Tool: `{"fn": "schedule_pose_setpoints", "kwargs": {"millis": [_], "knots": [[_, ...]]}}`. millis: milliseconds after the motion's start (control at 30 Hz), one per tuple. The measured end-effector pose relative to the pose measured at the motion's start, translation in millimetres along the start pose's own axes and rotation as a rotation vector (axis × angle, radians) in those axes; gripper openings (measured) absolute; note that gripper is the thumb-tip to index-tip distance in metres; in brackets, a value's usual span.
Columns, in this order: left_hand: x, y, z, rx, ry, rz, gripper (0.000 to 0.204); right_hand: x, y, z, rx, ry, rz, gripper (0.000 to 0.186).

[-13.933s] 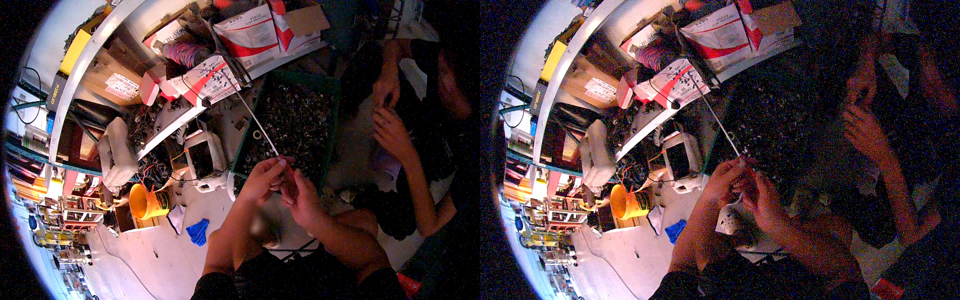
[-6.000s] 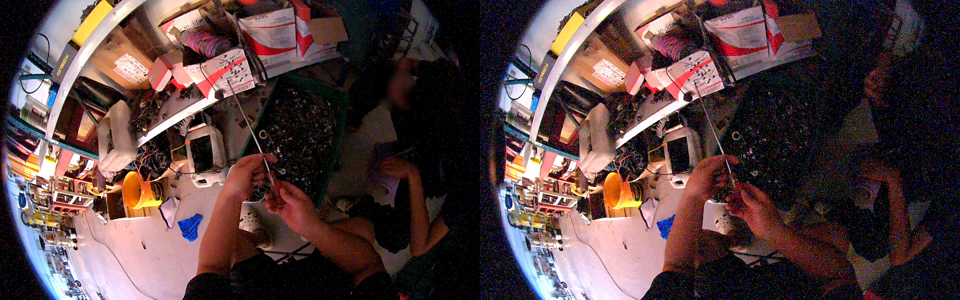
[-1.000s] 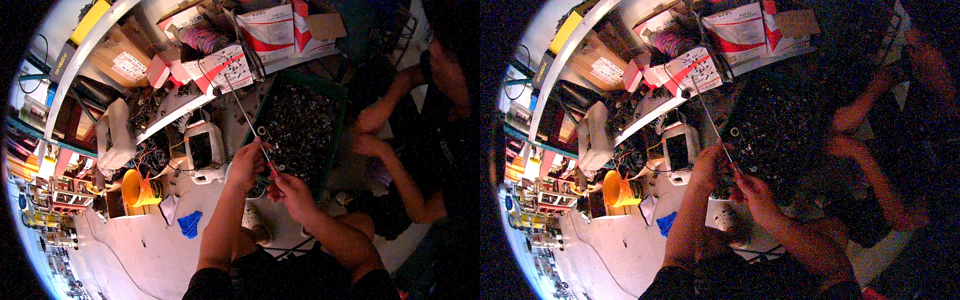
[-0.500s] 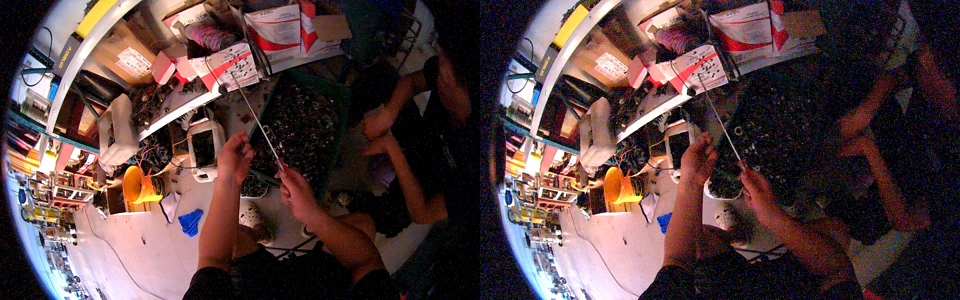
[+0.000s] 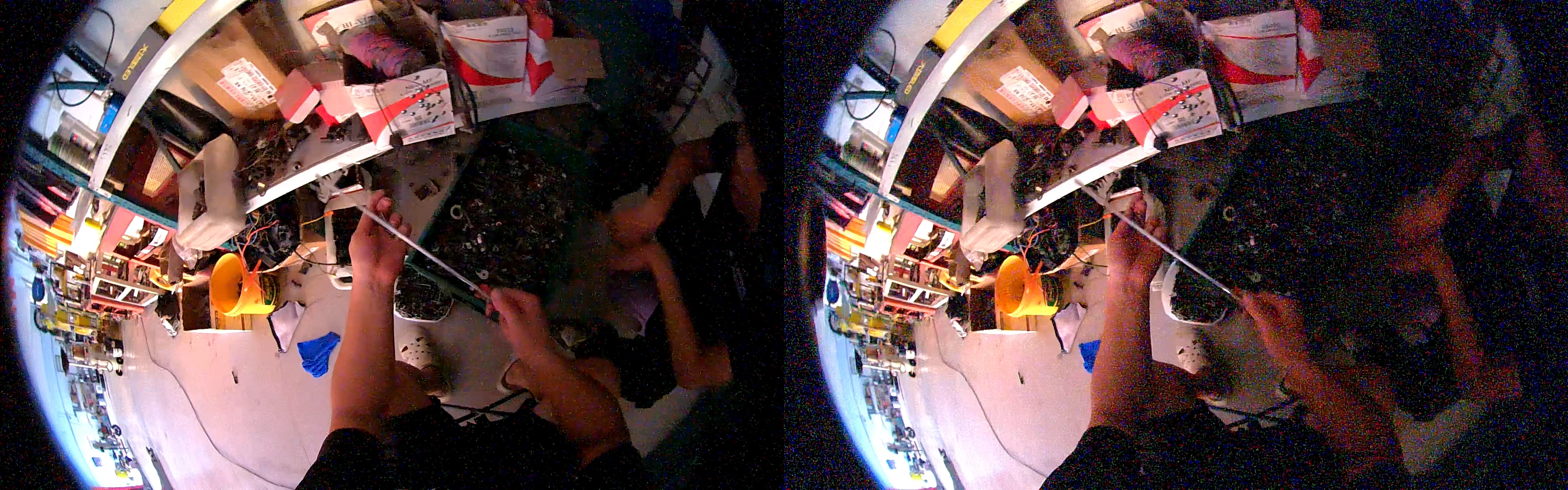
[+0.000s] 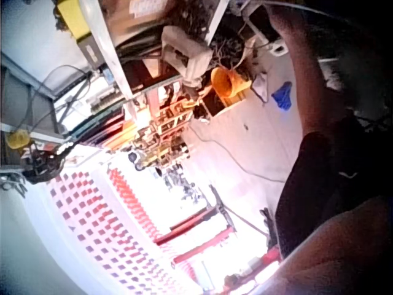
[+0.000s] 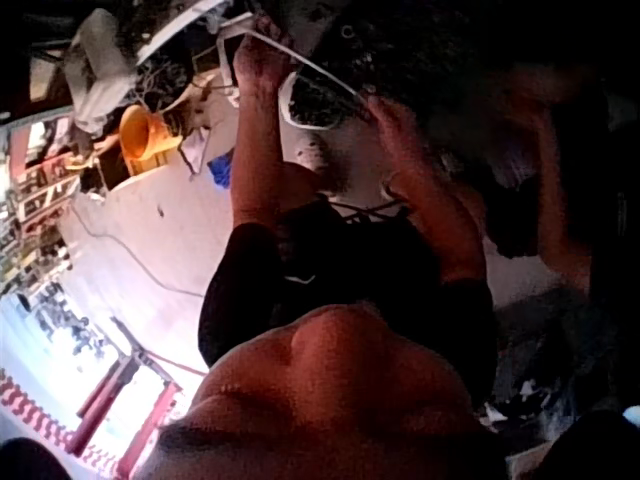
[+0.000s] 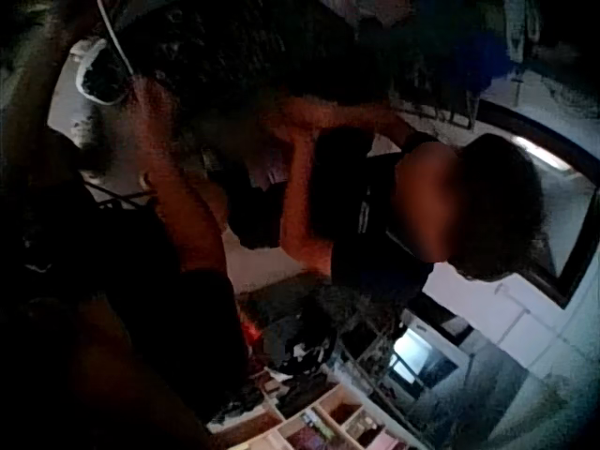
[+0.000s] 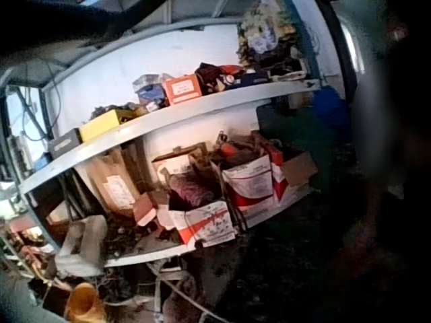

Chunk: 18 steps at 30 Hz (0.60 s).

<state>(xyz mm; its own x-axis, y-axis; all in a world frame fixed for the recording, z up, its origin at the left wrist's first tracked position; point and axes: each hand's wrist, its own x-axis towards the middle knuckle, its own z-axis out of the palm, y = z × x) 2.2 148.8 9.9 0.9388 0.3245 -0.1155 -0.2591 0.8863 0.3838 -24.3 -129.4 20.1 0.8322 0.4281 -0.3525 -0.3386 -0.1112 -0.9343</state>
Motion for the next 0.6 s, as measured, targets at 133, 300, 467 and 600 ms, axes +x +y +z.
{"fn": "schedule_pose_setpoints", "kwargs": {"millis": [133,300,467,600], "knots": [[-1,19,5,-0.065,-0.008,0.153,0.019,-4,3,-8,-0.079,0.044,-0.027,0.033],[0,57,-20,-0.129,-0.025,0.305,0.018,-1,-2,-15,-0.144,0.073,-0.017,0.031],[2,76,-38,-0.106,-0.128,0.291,0.016,-2,-7,-14,-0.228,0.047,-0.083,0.03],[0,68,-26,-0.121,-0.078,0.31,0.014,1,-6,-25,-0.316,-0.013,0.007,0.023]]}}
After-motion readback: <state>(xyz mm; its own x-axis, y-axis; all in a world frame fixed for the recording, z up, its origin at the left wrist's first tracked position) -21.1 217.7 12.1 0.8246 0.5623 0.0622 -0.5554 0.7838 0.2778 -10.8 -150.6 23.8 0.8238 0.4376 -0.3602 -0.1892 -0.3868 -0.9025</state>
